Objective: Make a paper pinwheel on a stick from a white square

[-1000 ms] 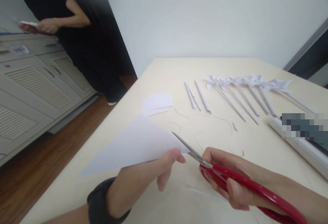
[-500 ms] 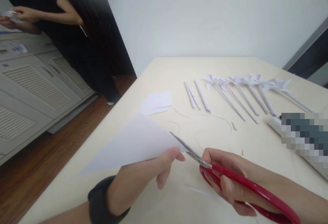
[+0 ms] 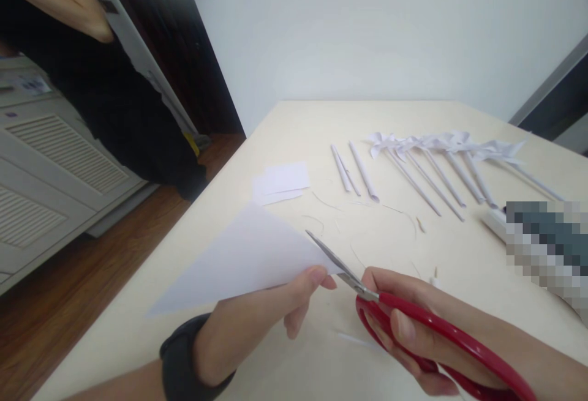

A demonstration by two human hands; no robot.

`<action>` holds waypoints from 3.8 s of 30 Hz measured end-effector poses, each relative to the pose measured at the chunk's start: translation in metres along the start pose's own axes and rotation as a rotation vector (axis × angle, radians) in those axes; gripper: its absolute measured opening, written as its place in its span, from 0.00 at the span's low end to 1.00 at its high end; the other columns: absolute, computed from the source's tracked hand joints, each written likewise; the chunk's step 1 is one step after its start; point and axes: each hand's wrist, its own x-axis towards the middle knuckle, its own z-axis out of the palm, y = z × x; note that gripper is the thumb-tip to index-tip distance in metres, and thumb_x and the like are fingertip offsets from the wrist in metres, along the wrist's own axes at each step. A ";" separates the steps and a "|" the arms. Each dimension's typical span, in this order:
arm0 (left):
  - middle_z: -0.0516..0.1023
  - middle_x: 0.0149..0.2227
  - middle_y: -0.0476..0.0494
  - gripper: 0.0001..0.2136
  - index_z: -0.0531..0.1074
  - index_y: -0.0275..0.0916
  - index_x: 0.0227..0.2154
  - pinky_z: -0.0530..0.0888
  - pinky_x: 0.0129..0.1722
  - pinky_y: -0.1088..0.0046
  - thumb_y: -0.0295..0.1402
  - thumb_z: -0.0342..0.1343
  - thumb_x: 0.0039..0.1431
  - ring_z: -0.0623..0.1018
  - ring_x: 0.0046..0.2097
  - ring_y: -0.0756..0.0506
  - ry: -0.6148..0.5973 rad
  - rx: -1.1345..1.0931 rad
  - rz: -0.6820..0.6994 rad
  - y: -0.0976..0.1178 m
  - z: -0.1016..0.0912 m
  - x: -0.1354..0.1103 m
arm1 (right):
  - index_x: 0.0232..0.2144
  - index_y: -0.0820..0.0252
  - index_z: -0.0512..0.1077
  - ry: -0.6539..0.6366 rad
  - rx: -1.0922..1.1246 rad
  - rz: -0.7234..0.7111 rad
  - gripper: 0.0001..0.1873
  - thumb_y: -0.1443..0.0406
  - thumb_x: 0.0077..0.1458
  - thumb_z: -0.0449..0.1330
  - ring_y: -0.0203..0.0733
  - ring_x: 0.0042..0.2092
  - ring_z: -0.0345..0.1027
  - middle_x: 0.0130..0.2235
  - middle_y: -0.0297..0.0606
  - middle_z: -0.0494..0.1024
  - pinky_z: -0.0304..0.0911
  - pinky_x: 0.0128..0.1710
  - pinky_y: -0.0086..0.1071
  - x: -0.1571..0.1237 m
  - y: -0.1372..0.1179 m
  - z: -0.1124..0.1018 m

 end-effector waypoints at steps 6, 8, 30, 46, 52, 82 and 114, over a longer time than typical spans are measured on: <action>0.60 0.11 0.57 0.14 0.74 0.43 0.22 0.68 0.44 0.72 0.38 0.48 0.57 0.68 0.22 0.51 -0.019 -0.007 -0.017 0.004 -0.001 0.000 | 0.31 0.57 0.58 0.000 0.026 0.008 0.24 0.45 0.45 0.57 0.23 0.18 0.43 0.20 0.22 0.56 0.38 0.17 0.24 0.001 0.002 -0.002; 0.60 0.11 0.57 0.15 0.75 0.43 0.23 0.68 0.44 0.71 0.41 0.48 0.57 0.69 0.23 0.51 -0.033 0.002 -0.036 0.004 0.000 0.000 | 0.30 0.58 0.58 0.009 0.047 0.002 0.24 0.46 0.44 0.58 0.24 0.19 0.42 0.21 0.23 0.56 0.38 0.18 0.24 0.001 0.002 -0.002; 0.59 0.12 0.57 0.21 0.68 0.41 0.14 0.66 0.45 0.73 0.44 0.46 0.57 0.67 0.23 0.52 -0.120 -0.007 -0.102 0.001 0.001 -0.002 | 0.32 0.58 0.56 0.022 -0.008 -0.027 0.19 0.49 0.53 0.51 0.23 0.18 0.46 0.22 0.24 0.59 0.42 0.17 0.22 0.004 0.017 0.000; 0.60 0.13 0.55 0.23 0.59 0.40 0.10 0.64 0.48 0.73 0.43 0.46 0.58 0.73 0.30 0.49 -0.105 0.017 -0.024 0.007 0.002 0.000 | 0.28 0.59 0.56 0.051 -0.025 -0.096 0.21 0.48 0.51 0.54 0.22 0.14 0.45 0.15 0.19 0.54 0.37 0.13 0.20 0.008 0.013 0.003; 0.66 0.16 0.54 0.21 0.66 0.38 0.12 0.67 0.41 0.75 0.34 0.43 0.61 0.69 0.21 0.53 -0.058 -0.075 0.161 0.003 0.000 -0.001 | 0.29 0.59 0.58 0.132 -0.076 -0.032 0.24 0.45 0.45 0.55 0.22 0.15 0.44 0.15 0.20 0.55 0.39 0.14 0.20 0.007 0.009 0.006; 0.63 0.13 0.53 0.18 0.71 0.38 0.22 0.70 0.36 0.73 0.44 0.44 0.56 0.69 0.24 0.49 -0.246 0.015 -0.104 0.018 0.005 0.000 | 0.30 0.57 0.53 0.039 -0.075 -0.229 0.22 0.46 0.52 0.51 0.27 0.22 0.46 0.24 0.27 0.55 0.43 0.18 0.23 0.012 0.021 0.006; 0.63 0.13 0.53 0.23 0.58 0.39 0.09 0.65 0.45 0.74 0.34 0.43 0.61 0.71 0.24 0.51 -0.022 0.010 0.161 0.009 0.001 -0.002 | 0.30 0.58 0.55 -0.014 -0.064 -0.173 0.21 0.46 0.53 0.48 0.26 0.20 0.44 0.23 0.26 0.57 0.42 0.19 0.26 0.004 0.020 0.006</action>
